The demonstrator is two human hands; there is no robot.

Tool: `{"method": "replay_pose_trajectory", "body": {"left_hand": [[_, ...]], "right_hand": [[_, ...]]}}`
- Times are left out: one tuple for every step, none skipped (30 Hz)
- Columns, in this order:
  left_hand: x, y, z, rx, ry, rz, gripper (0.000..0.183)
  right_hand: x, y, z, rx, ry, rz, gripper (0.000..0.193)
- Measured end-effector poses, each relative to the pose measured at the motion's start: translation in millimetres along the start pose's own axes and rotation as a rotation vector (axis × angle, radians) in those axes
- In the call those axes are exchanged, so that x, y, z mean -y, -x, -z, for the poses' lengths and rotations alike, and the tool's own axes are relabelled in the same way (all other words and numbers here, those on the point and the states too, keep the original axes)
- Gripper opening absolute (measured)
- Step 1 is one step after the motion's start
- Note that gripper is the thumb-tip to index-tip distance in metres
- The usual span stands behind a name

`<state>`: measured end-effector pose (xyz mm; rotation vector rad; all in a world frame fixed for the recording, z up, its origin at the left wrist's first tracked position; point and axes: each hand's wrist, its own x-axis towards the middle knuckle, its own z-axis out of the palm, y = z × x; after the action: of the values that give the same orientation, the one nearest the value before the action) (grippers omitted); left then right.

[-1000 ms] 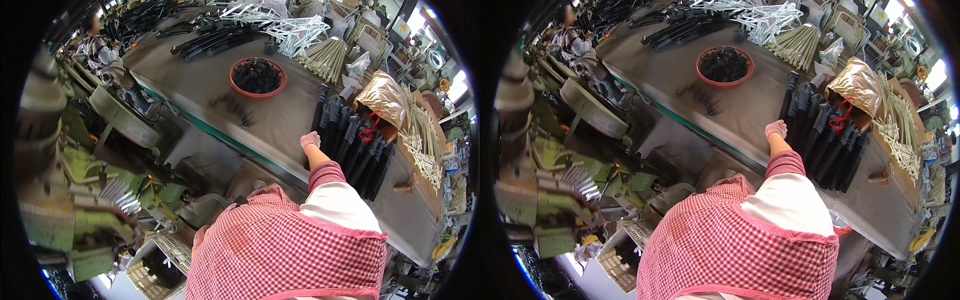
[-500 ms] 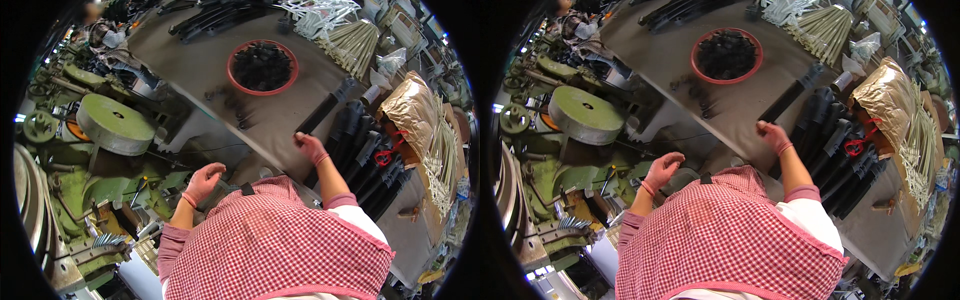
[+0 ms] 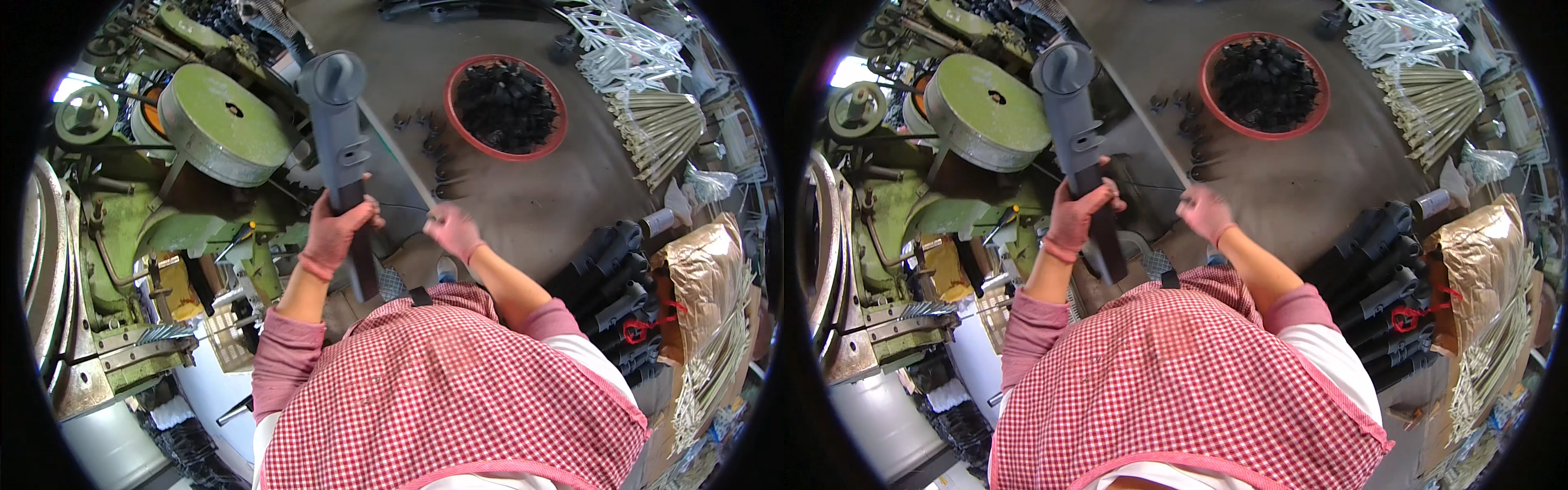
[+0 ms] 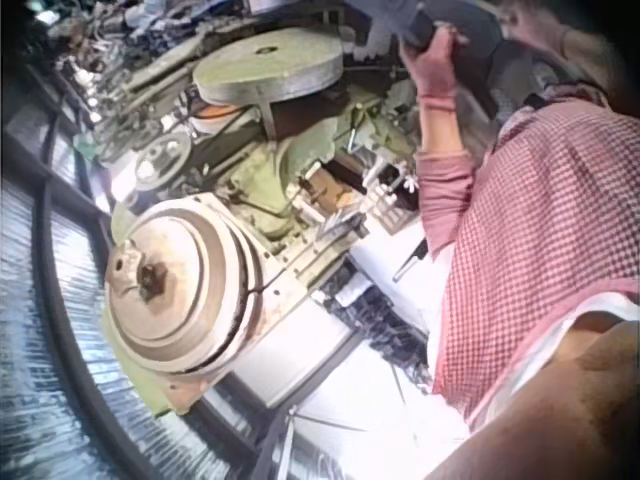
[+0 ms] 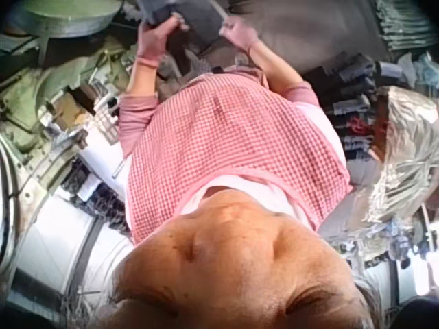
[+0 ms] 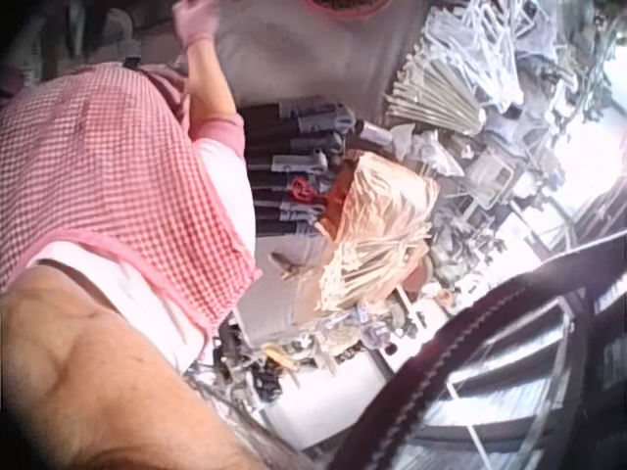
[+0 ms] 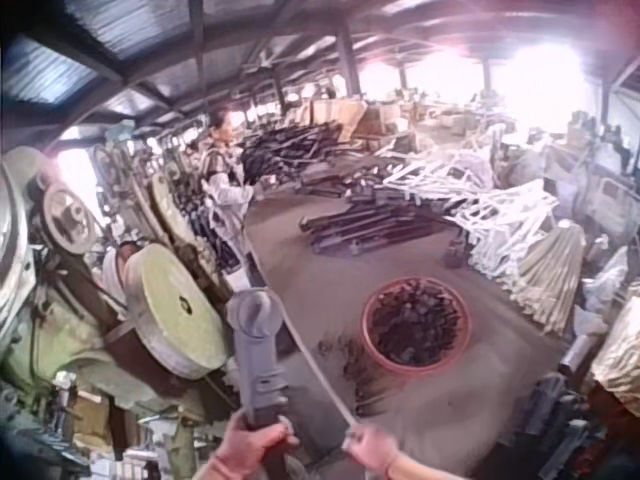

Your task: The person assembles small black plastic components by hand, inserting metal springs into the parts and placing them into a red basket. They then pick up larger gray plastic handles, attach them to a machine, and repeatedly press a lever to process the handles before placing them on the table.

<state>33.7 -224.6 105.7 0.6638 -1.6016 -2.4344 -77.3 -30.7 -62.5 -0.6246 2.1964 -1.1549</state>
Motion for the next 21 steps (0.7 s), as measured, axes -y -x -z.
{"method": "replay_pose_trajectory", "body": {"left_hand": [[-5,8,16,-0.037,-0.006,0.015,0.042],[-7,16,29,-0.080,-0.004,0.030,0.040],[-8,25,42,-0.160,0.029,0.052,0.035],[-8,33,51,-0.182,-0.022,0.070,0.032],[-9,41,60,-0.194,-0.046,0.081,0.029],[-10,49,69,-0.220,-0.055,0.101,0.026],[-11,56,76,-0.228,-0.146,0.093,0.026],[-10,64,80,-0.222,-0.054,0.025,0.035],[-13,70,86,-0.204,-0.121,0.009,0.041],[-16,77,91,-0.198,-0.152,0.021,0.047],[-20,84,96,-0.182,-0.134,0.042,0.064],[-22,94,99,-0.199,-0.285,-0.068,0.069],[-25,103,101,-0.257,-0.439,-0.130,0.074],[-28,110,103,-0.307,-0.558,-0.165,0.078],[-31,120,106,-0.332,-0.672,-0.184,0.082],[-32,128,108,-0.355,-0.635,-0.102,0.086],[-32,136,109,-0.369,-0.662,-0.096,0.091],[-32,143,111,-0.358,-0.618,-0.058,0.090],[-31,150,114,-0.397,-0.721,-0.103,0.090],[-29,155,117,-0.418,-0.815,-0.217,0.090],[-27,161,121,-0.441,-0.920,-0.304,0.089]], "right_hand": [[-4,-20,1,-0.175,0.103,-0.122,0.035],[-6,-35,0,-0.295,0.201,-0.114,0.038],[-6,-47,-5,-0.346,0.320,-0.139,0.047],[-7,-63,-3,-0.183,0.405,-0.247,0.055],[-6,-67,-8,-0.140,0.460,-0.292,0.057],[-5,-74,-12,-0.119,0.519,-0.289,0.059],[-4,-76,-17,-0.110,0.560,-0.324,0.057],[-4,-77,-20,-0.118,0.624,-0.349,0.054],[-4,-77,-21,-0.133,0.630,-0.325,0.051],[-3,-74,-22,-0.145,0.646,-0.314,0.048],[-1,-71,-20,-0.157,0.666,-0.311,0.046],[3,-66,-19,-0.139,0.694,-0.288,0.042],[10,-58,-19,-0.084,0.685,-0.215,0.041],[20,-51,-16,-0.026,0.688,-0.188,0.041],[33,-41,-18,0.030,0.495,-0.051,0.040],[50,-27,-23,0.102,0.307,0.058,0.040],[68,-13,-28,0.193,0.109,0.166,0.041],[89,1,-38,0.318,-0.231,0.152,0.043],[111,14,-49,0.452,-0.586,0.133,0.045],[133,25,-58,0.506,-0.604,0.155,0.044],[152,36,-66,0.560,-0.623,0.176,0.042]]}}
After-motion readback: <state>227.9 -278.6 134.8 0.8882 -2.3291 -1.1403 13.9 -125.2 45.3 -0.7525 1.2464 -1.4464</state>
